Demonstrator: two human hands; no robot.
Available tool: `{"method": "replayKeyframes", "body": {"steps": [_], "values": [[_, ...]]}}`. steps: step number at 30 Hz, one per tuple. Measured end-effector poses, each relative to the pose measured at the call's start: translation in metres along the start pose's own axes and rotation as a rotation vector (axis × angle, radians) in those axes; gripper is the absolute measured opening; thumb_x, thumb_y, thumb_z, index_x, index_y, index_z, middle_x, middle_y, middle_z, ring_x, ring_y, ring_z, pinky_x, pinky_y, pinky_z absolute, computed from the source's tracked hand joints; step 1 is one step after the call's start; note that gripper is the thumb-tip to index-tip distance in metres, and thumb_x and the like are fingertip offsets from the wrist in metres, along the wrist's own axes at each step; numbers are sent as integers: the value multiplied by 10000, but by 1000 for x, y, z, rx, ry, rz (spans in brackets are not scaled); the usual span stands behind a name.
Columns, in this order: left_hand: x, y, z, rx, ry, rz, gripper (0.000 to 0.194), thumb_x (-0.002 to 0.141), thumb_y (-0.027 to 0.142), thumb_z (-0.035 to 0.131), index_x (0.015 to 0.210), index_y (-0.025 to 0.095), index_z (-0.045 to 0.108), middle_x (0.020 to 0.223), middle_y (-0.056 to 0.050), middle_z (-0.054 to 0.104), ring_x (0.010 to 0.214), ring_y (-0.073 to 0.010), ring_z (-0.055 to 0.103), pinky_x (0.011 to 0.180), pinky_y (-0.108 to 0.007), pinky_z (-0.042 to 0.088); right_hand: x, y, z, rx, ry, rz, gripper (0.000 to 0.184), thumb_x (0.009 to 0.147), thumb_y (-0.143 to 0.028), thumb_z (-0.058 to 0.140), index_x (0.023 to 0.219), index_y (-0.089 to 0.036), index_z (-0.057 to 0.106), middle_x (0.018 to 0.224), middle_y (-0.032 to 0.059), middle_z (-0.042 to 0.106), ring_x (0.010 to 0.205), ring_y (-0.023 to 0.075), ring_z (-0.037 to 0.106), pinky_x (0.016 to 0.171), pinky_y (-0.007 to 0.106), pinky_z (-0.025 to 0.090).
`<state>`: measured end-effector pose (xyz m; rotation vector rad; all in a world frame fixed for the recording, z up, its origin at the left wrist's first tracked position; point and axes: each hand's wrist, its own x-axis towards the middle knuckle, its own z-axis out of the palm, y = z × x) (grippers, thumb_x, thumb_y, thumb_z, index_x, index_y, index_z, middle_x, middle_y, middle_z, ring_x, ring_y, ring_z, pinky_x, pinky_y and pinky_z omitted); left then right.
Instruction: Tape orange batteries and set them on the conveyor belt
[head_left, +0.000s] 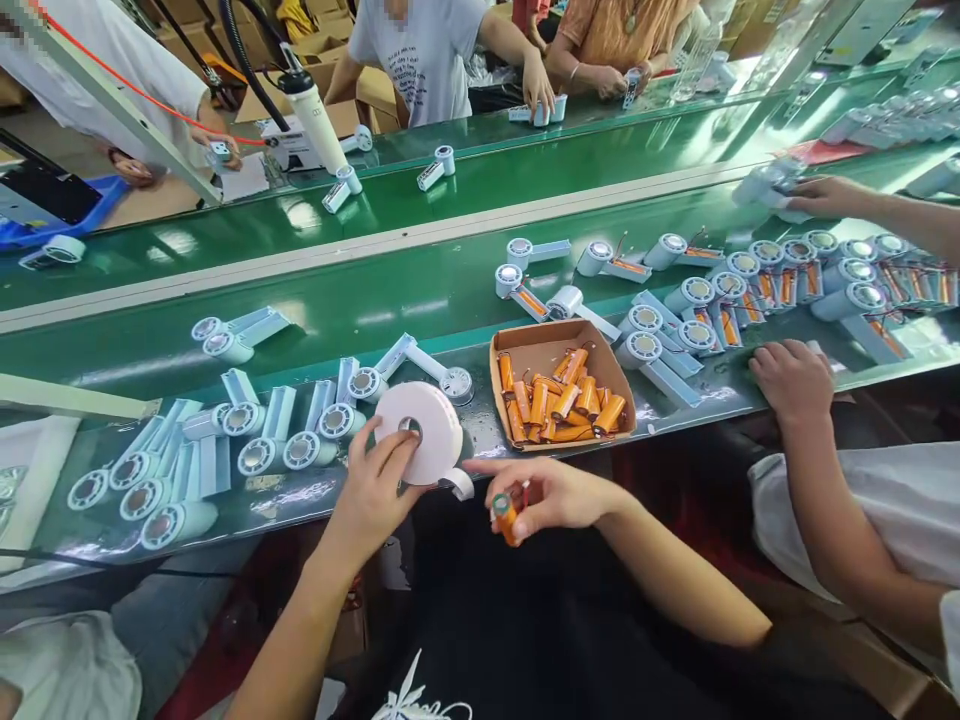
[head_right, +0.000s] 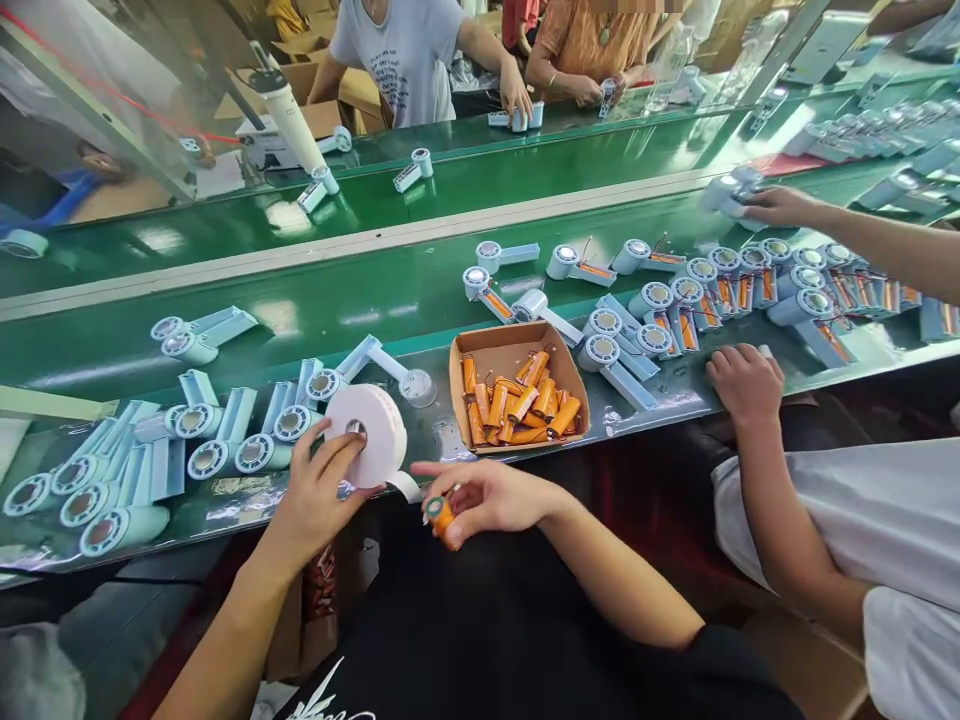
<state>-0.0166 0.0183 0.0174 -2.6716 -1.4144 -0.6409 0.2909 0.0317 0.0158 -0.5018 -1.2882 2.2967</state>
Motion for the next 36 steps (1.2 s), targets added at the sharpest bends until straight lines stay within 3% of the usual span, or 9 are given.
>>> {"method": "replayKeyframes", "body": {"steps": [3,6,8,12,15,18,23,28,36], "values": [[13,-3,-1,-39,113,-34,532,970,204,645,1484,243,510,1351,-130,680,1512,-398,445,1216,-660,462,8,7,11,-117,-38,28,478,764,-503,942,1031,-135,794,928,59,751,784,143,672,767,276,582],[16,-14,2,-80,160,-146,561,965,183,622,1503,269,490,1402,-120,648,1501,-379,479,1150,-588,559,-5,3,5,-212,56,78,443,794,-492,915,1036,-137,810,810,21,723,746,148,661,750,273,571],[19,-16,0,-68,209,-155,573,948,191,666,1492,276,510,1354,-118,664,1470,-386,509,1124,-581,578,-20,-4,-1,-185,207,49,469,799,-486,910,1111,-151,807,803,14,726,721,148,673,741,278,583],[32,1,-10,22,291,-8,582,881,165,773,1423,277,595,1165,-108,723,1439,-433,491,1133,-660,519,-40,-21,-5,-129,519,-142,477,752,-464,949,1122,-193,818,986,67,795,843,201,754,803,327,639],[39,21,-15,34,230,111,613,860,123,774,1430,288,621,1121,-96,747,1387,-404,512,1069,-566,564,-40,-29,3,-221,616,-218,397,781,-485,918,1041,-196,840,999,83,814,945,257,778,873,376,660],[41,35,-13,37,141,184,587,866,97,760,1414,282,662,1111,-72,773,1337,-351,536,1051,-458,571,-39,-33,9,-362,645,-213,320,848,-487,845,996,-203,840,933,61,812,983,274,773,901,387,660],[42,44,-10,66,130,246,572,883,61,740,1420,245,676,1101,-52,795,1319,-309,548,1119,-417,536,-43,-32,9,-608,734,-158,245,902,-447,765,850,-209,783,819,21,766,799,223,713,773,329,622],[47,45,-11,96,99,295,550,926,30,674,1424,264,681,1175,-28,794,1318,-286,596,1229,-476,480,-43,-35,9,-787,731,-119,215,941,-395,703,855,-209,765,753,6,731,733,199,659,706,290,558],[61,40,-22,56,50,420,574,966,4,636,1475,268,637,1217,-4,798,1342,-235,627,1351,-545,324,-57,-59,1,-943,613,14,209,931,-285,661,738,-211,684,653,-25,657,615,138,573,633,250,450]]}}
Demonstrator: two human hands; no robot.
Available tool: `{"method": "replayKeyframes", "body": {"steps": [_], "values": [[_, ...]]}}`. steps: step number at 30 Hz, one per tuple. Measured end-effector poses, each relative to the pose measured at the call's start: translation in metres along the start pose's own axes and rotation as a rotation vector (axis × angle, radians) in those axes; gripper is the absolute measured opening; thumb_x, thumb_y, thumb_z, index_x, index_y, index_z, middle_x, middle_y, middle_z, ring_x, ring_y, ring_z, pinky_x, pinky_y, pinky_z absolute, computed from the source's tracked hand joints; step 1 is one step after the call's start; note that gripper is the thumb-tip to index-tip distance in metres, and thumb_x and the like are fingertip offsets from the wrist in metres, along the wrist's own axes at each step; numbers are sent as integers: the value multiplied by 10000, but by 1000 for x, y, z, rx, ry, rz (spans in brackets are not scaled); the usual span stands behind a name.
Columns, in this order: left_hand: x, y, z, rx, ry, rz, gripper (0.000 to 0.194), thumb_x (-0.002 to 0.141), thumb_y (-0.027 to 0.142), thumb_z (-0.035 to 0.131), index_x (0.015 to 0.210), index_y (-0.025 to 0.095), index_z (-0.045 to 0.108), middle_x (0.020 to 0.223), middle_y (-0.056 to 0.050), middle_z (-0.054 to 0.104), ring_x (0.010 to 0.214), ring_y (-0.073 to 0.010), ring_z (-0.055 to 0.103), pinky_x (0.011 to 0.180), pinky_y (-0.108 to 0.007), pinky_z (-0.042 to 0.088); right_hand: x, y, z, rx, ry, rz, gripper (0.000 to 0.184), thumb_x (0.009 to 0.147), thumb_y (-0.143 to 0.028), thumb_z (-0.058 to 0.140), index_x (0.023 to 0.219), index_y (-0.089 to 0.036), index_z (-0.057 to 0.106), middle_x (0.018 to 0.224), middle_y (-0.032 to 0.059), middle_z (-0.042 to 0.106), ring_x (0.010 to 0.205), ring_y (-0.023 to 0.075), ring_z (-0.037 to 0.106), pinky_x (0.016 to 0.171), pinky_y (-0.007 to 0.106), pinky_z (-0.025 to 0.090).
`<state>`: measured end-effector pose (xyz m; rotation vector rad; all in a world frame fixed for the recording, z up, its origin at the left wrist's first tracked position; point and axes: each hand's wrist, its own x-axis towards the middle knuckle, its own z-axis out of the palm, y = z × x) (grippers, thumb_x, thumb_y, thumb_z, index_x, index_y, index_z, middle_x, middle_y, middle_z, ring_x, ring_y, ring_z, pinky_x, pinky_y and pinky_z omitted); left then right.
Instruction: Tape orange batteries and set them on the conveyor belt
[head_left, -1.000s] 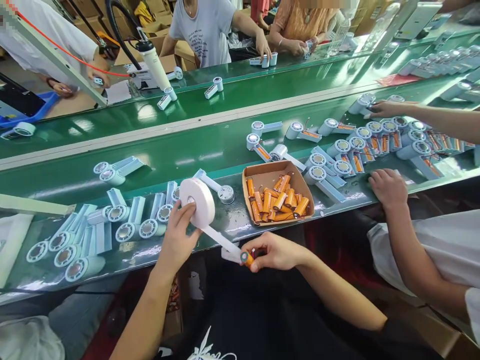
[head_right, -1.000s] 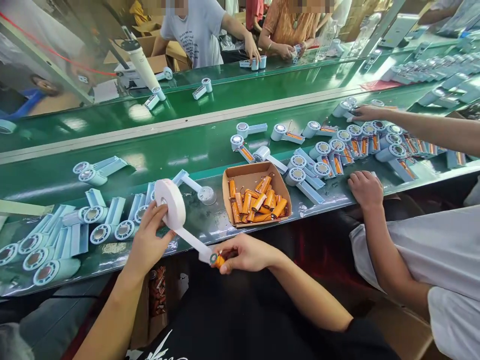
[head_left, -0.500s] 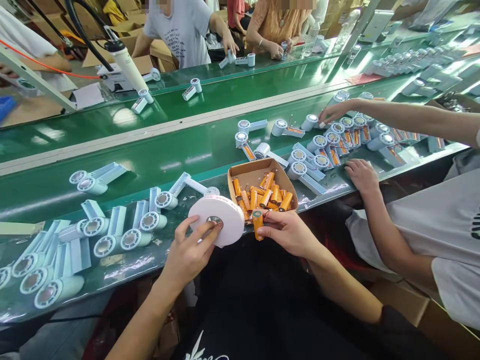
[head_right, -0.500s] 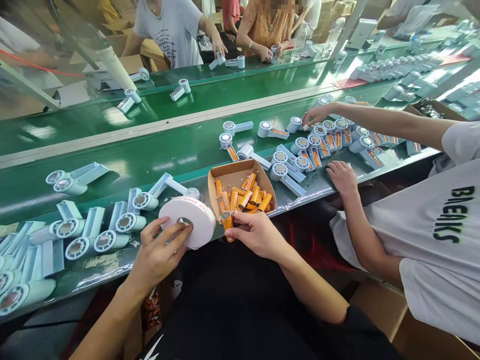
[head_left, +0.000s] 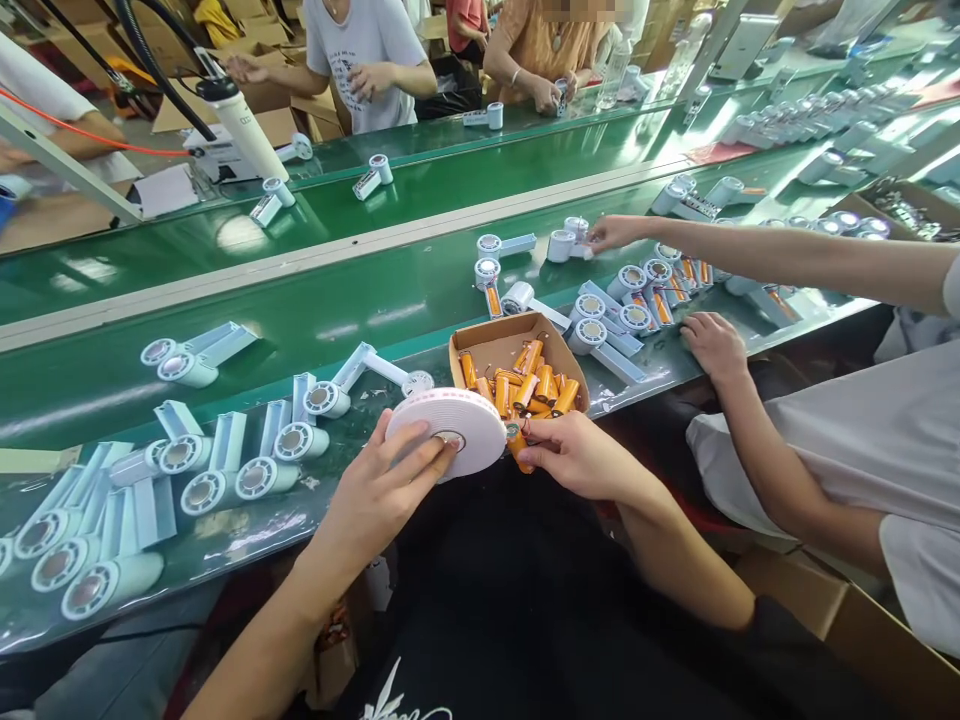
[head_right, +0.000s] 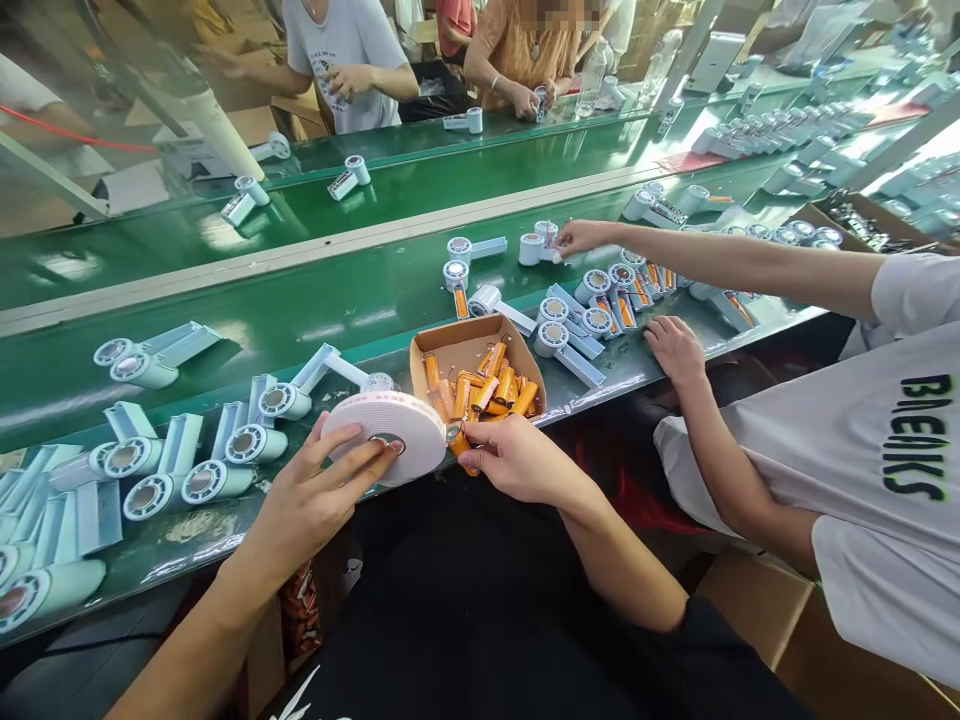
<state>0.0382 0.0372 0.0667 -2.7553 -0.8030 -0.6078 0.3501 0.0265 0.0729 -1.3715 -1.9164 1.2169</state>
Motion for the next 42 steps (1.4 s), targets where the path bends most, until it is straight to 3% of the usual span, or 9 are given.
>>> {"method": "replayKeyframes", "body": {"steps": [3,9,12,17,22,26,31,35,42], "values": [[6,0,2,-14,-9,-17,641,964,52,673,1545,305,574,1253,-16,786,1371,-251,608,1325,-529,378,5,6,12,227,62,8,242,926,-440,714,831,-221,745,745,11,728,745,193,683,730,293,558],[12,21,21,63,138,-170,633,890,70,761,1489,230,635,1112,-54,794,1330,-330,526,1299,-617,381,23,16,74,771,603,1,639,808,-741,782,1206,-240,779,1125,115,821,1128,322,755,1065,490,594],[7,27,31,45,111,-200,535,902,98,753,1419,217,691,1098,-66,789,1272,-328,536,1264,-601,435,24,21,70,798,461,24,623,772,-718,826,1160,-230,804,1126,107,828,1107,322,769,1068,497,600],[2,18,31,18,53,-117,592,914,68,708,1460,291,660,1162,-42,790,1271,-295,565,1285,-614,418,19,25,30,627,136,18,471,835,-590,820,1114,-211,836,1092,76,836,1099,306,771,1017,448,628],[6,9,25,-7,58,-118,696,892,58,741,1525,312,599,1171,-30,791,1303,-291,564,1307,-593,395,19,18,19,548,140,-12,427,888,-499,794,1196,-204,819,1170,91,820,1141,306,756,987,429,648],[9,6,22,-5,57,-97,616,912,71,723,1477,301,641,1178,-19,791,1278,-301,565,1282,-591,422,16,7,12,452,180,-63,668,862,-402,834,1488,-255,652,1425,92,719,1130,262,748,847,354,687],[13,5,15,-20,57,-55,523,913,41,700,1378,281,704,1158,-3,795,1242,-294,559,1280,-584,423,14,1,5,209,203,-98,387,907,-374,762,1258,-218,805,1022,38,831,666,146,708,650,262,632],[13,6,14,-26,38,-65,450,926,65,691,1327,265,733,1150,-5,793,1234,-304,552,1274,-572,426,15,6,9,252,235,-69,336,877,-426,800,1116,-190,821,836,14,789,564,125,651,563,240,585],[10,13,20,-47,61,-147,466,896,94,739,1341,232,724,1117,-50,789,1265,-323,539,1229,-548,451,18,20,39,588,424,-52,493,785,-526,899,1157,-228,771,921,38,794,870,220,788,826,362,688]]}}
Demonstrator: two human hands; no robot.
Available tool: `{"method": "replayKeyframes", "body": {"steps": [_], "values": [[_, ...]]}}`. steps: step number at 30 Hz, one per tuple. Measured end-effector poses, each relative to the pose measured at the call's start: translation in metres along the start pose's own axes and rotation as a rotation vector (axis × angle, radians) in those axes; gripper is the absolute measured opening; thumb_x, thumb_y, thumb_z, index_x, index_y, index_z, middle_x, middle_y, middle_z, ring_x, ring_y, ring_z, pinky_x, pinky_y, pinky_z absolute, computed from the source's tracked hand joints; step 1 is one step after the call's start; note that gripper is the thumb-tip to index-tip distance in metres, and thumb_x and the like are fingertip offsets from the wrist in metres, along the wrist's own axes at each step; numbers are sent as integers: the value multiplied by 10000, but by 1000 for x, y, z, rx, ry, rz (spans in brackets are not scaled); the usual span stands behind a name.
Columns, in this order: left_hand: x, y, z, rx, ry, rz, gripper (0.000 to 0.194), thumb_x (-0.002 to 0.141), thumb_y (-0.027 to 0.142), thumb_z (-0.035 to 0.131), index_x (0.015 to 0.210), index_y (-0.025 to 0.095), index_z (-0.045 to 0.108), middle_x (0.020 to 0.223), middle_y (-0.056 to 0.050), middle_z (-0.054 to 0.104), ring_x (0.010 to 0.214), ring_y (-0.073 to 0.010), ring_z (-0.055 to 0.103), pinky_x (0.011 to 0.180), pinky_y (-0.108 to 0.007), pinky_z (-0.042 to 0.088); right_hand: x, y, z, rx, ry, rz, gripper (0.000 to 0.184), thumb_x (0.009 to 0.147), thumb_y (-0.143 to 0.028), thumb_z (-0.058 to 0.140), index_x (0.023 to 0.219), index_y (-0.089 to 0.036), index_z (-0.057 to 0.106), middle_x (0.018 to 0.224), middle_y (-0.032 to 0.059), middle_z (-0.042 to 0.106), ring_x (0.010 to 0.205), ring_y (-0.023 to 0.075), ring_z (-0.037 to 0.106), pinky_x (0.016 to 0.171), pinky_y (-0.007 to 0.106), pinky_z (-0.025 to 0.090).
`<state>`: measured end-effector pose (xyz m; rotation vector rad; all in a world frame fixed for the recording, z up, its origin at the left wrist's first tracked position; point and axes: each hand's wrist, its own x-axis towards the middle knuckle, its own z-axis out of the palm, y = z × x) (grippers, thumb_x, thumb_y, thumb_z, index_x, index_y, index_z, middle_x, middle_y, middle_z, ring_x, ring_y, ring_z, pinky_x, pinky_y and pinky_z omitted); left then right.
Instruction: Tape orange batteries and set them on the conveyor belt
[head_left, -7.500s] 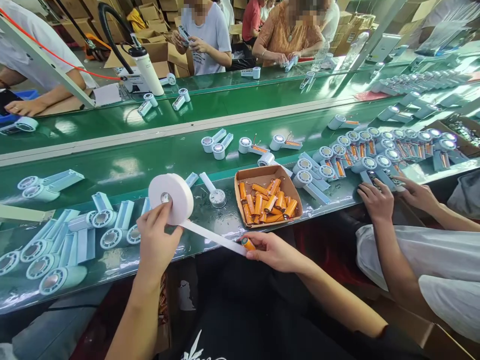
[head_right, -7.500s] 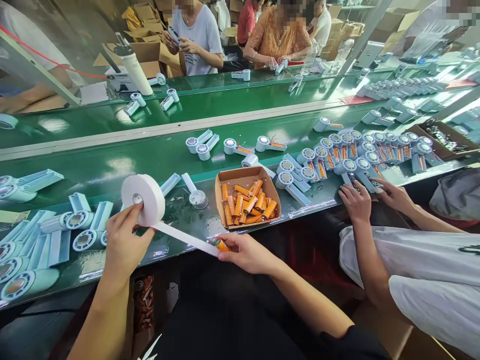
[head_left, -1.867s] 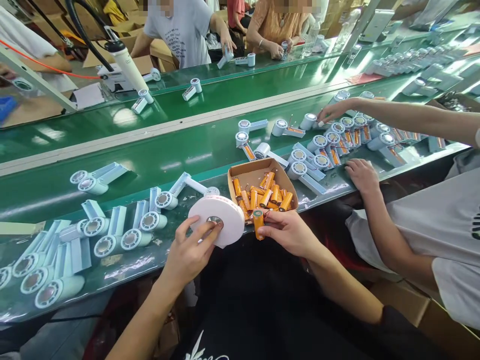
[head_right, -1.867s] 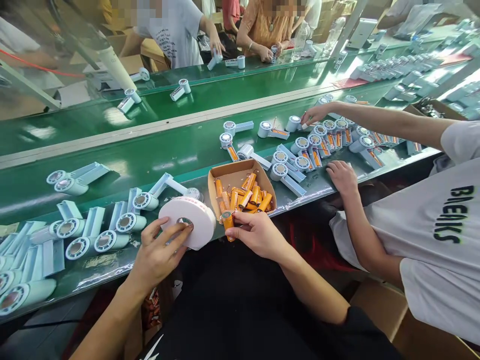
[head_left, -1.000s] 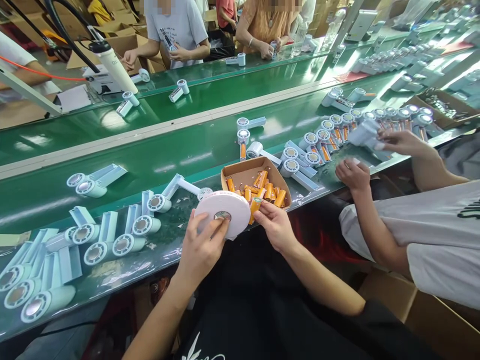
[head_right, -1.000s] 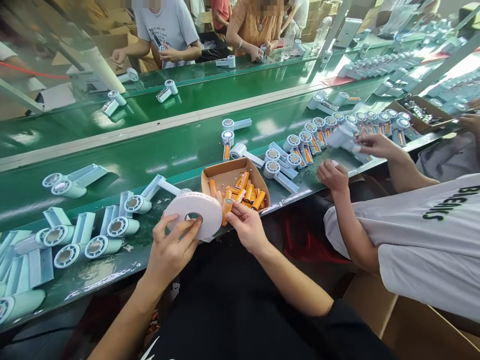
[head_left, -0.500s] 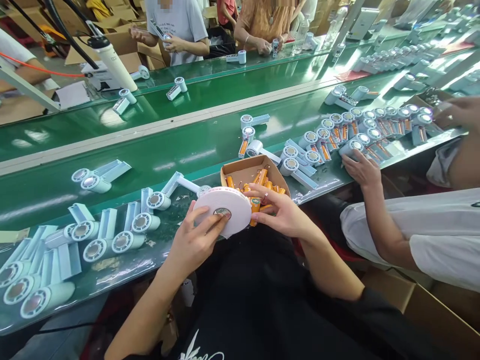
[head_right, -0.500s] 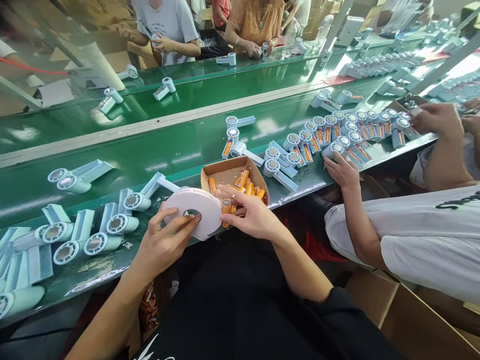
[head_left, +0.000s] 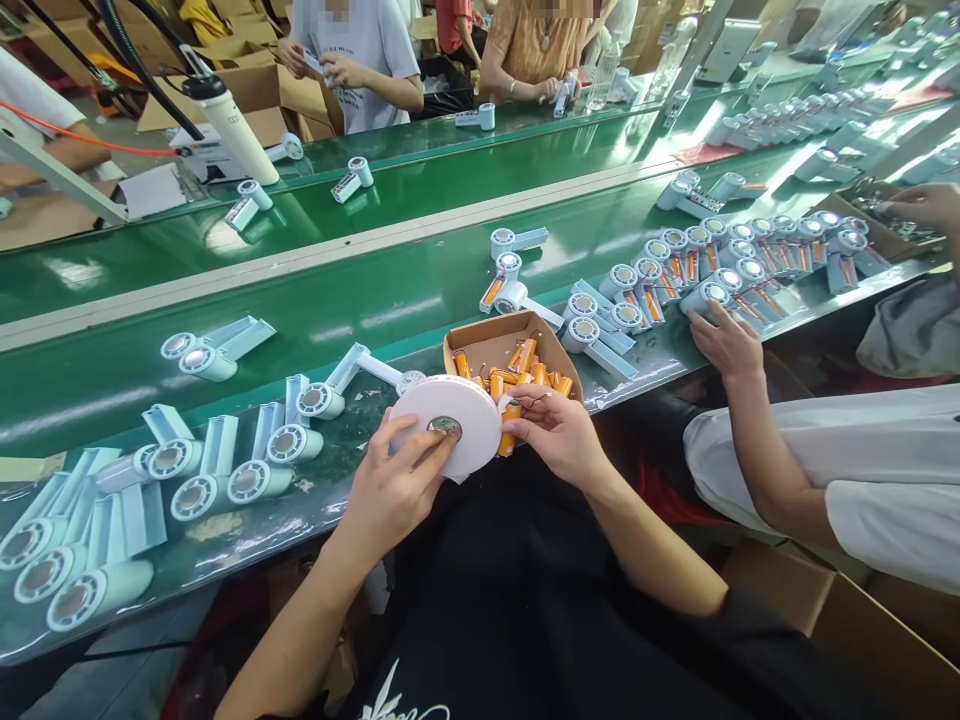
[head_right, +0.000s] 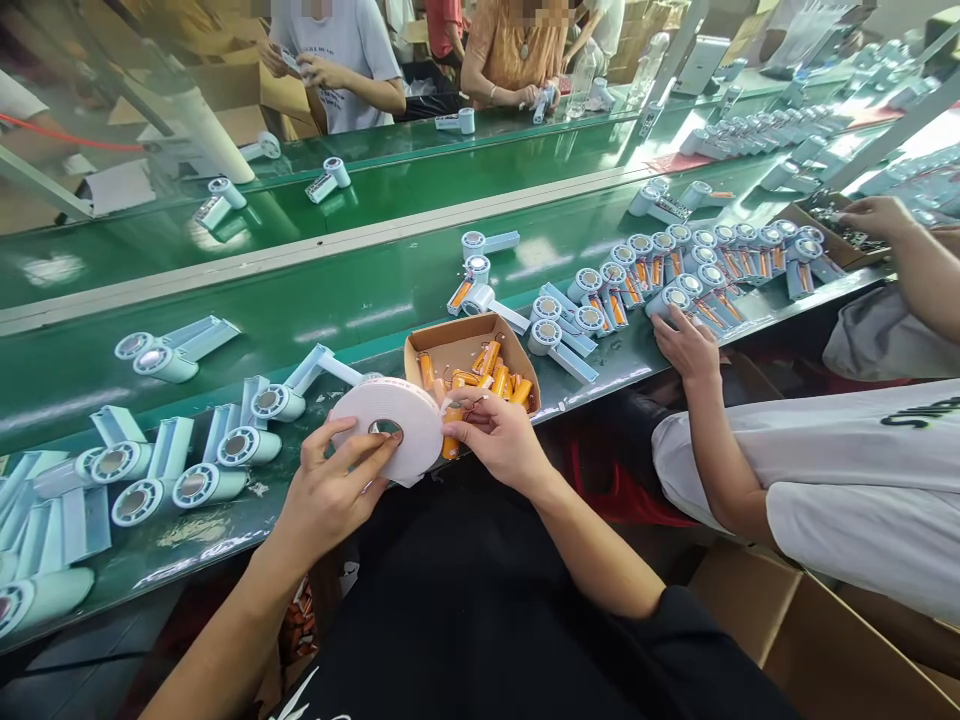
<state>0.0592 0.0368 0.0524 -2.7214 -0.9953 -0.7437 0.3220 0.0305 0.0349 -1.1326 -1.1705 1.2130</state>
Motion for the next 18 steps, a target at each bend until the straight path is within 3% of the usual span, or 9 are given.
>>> {"method": "replayKeyframes", "body": {"steps": [4,6,11,14,16,18], "values": [[0,5,2,18,26,-24,453,875,85,759,1309,210,730,1088,-56,786,1241,-331,535,1167,-518,478,0,5,6,185,68,-3,855,765,-437,937,1524,-302,568,967,11,828,892,225,803,846,396,697],[1,7,3,28,52,-52,438,873,111,778,1299,198,729,1068,-68,780,1237,-339,531,1105,-487,502,0,6,9,257,141,-13,954,748,-402,954,1582,-311,499,986,10,839,871,228,807,810,392,702],[8,17,6,70,185,-172,413,875,263,846,1261,176,727,971,-92,747,1159,-347,534,985,-466,503,-9,17,39,480,351,-39,741,769,-428,938,1424,-291,621,1162,70,834,1041,273,807,892,431,686],[12,31,13,72,222,-226,422,874,281,852,1253,154,719,945,-94,736,1101,-329,537,965,-456,486,-9,23,51,583,380,-14,635,726,-356,965,1284,-282,671,1079,53,847,1018,271,815,911,440,682],[4,41,20,28,172,-235,434,855,254,859,1255,162,719,963,-90,741,1075,-318,542,961,-446,480,3,16,35,593,395,-31,578,682,-278,978,1185,-280,694,976,15,846,908,238,822,835,387,693],[-18,45,25,-45,71,-227,435,831,207,848,1246,180,720,1002,-83,752,1058,-307,551,953,-429,487,22,-2,-7,580,491,-182,484,676,-231,966,1084,-275,709,936,-21,831,856,184,811,782,297,682]]}}
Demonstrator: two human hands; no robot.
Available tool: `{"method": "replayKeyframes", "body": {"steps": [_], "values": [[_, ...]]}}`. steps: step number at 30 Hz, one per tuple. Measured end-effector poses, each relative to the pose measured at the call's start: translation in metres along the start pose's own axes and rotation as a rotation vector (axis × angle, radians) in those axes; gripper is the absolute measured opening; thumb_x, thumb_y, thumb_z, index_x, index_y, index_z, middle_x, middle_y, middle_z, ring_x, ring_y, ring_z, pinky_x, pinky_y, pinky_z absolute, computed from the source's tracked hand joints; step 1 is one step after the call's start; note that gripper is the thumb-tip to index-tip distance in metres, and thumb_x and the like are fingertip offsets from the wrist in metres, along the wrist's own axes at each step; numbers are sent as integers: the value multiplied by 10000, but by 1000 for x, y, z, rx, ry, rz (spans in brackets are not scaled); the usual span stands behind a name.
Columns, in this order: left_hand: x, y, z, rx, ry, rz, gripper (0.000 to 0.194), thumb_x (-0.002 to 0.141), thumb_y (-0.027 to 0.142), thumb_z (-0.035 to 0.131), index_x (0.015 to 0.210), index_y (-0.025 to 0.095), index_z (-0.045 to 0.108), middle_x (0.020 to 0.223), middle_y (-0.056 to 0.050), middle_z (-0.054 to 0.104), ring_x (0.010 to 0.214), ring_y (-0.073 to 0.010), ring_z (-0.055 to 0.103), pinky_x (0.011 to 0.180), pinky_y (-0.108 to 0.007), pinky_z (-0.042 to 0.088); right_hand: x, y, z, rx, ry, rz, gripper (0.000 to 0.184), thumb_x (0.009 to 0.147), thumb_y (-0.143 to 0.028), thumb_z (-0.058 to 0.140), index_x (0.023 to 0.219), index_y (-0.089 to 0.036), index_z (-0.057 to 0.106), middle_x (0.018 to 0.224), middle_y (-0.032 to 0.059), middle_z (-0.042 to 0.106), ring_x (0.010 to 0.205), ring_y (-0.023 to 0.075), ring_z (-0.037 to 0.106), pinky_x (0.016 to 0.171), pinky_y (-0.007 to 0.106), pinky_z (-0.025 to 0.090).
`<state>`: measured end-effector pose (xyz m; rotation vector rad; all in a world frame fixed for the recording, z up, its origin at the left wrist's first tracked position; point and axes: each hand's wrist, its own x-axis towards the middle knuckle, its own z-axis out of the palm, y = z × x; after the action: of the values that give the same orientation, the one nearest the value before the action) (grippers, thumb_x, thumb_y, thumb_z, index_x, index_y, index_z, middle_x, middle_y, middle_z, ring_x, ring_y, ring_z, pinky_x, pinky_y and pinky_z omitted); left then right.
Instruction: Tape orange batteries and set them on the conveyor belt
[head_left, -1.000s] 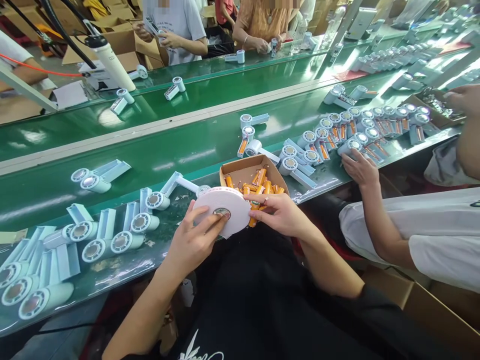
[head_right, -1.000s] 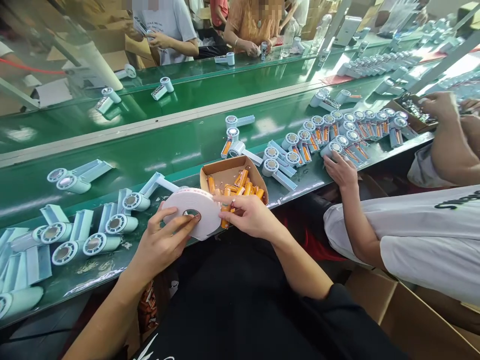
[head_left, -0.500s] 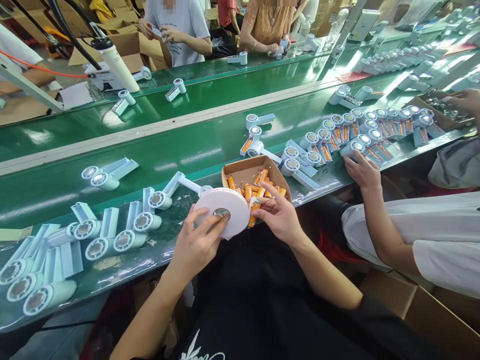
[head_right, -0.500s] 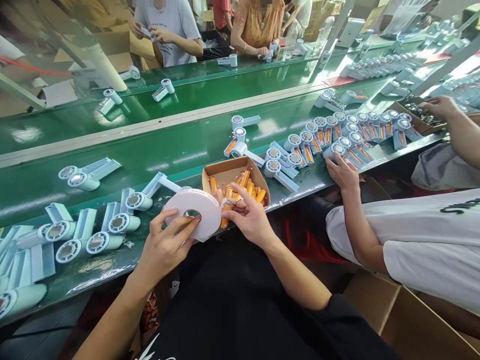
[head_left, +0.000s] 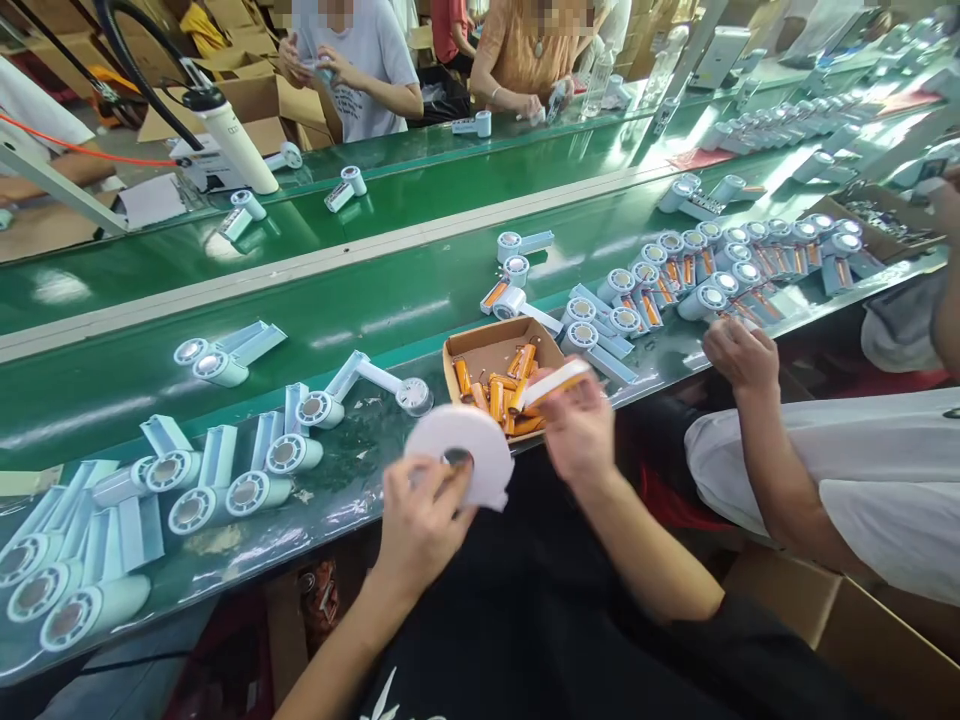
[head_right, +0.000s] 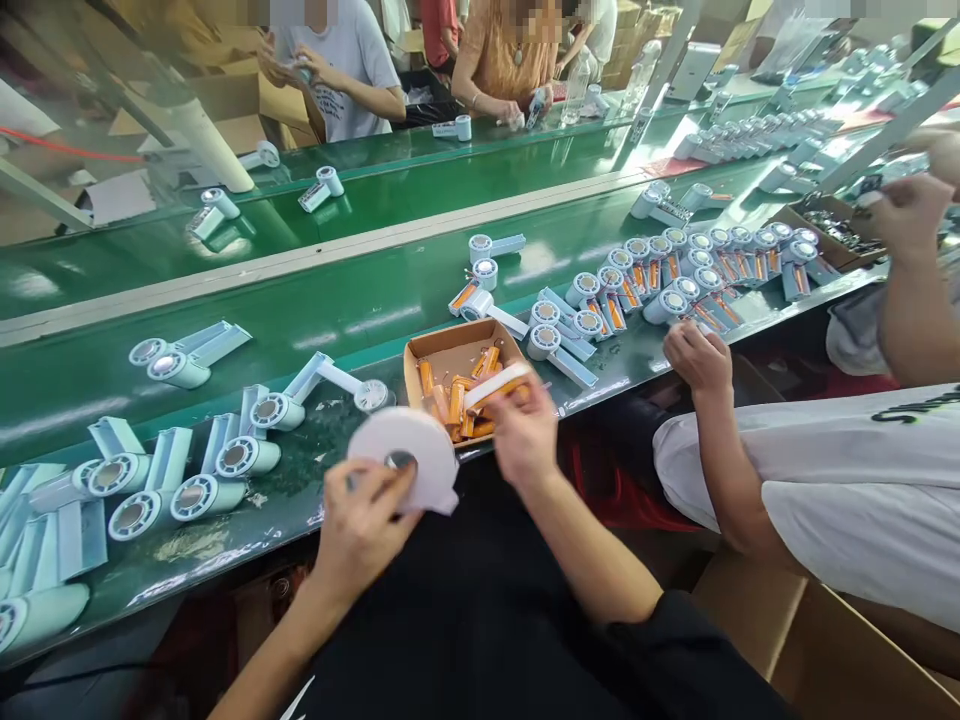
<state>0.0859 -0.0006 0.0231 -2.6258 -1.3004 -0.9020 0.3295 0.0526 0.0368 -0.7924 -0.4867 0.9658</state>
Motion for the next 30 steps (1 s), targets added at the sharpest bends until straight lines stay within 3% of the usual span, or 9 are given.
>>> {"method": "replayKeyframes", "body": {"steps": [4,8,10,13,15,19,24,27,30], "values": [[-67,-42,0,86,-54,-7,360,910,232,686,1271,217,684,1036,-84,764,1030,-324,572,906,-449,487,69,-86,-47,38,190,-544,371,733,-192,926,1041,-271,736,1023,-30,801,917,97,786,801,155,629],[-64,-94,4,217,54,-71,422,1023,430,546,1369,203,626,1156,-144,748,1150,-391,573,954,-533,461,64,-107,-93,-111,224,-424,656,647,-183,990,1219,-326,701,1055,-16,806,918,156,810,776,240,673],[-8,-99,16,114,32,-64,416,1024,435,571,1382,233,636,1181,-114,753,1209,-360,586,1030,-506,473,50,-87,-106,-138,279,-325,643,621,-208,1015,1169,-296,692,999,-9,818,880,174,821,770,260,678],[136,-84,54,-84,-191,-47,386,1027,442,585,1363,282,688,1235,-60,765,1214,-291,631,1099,-433,492,36,-52,-114,-118,350,-183,570,628,-263,1022,1068,-266,661,944,0,828,861,189,830,767,260,671],[244,-70,96,-110,-438,-177,392,1056,423,539,1398,289,675,1393,-55,713,1311,-274,605,1153,-412,474,33,-36,-113,-105,364,-88,573,634,-296,1020,1062,-266,640,937,12,833,844,208,833,745,274,668],[401,-53,186,-66,-541,-241,407,1072,463,537,1385,237,666,1450,-122,655,1353,-325,586,1107,-498,526,31,-22,-106,-122,345,44,635,637,-324,1014,1130,-270,618,948,41,835,808,249,826,706,332,667],[456,-67,247,-37,-646,-234,366,1010,416,699,1305,202,665,1363,-109,659,1191,-257,670,1015,-483,594,37,-23,-106,-146,353,95,666,620,-359,1019,1137,-260,611,970,64,834,813,270,820,718,373,672],[449,-104,238,-47,-618,-171,399,1022,432,676,1352,211,644,1425,-119,628,1252,-279,642,1063,-519,567,43,-30,-111,-172,336,93,655,602,-371,1026,1103,-253,623,942,56,835,783,259,818,715,357,666],[415,-165,197,-53,-615,-112,438,1037,453,633,1401,209,623,1484,-128,590,1309,-290,608,1133,-545,509,50,-37,-112,-207,264,112,621,592,-372,1033,1049,-255,629,911,52,840,771,263,821,708,353,665]]}}
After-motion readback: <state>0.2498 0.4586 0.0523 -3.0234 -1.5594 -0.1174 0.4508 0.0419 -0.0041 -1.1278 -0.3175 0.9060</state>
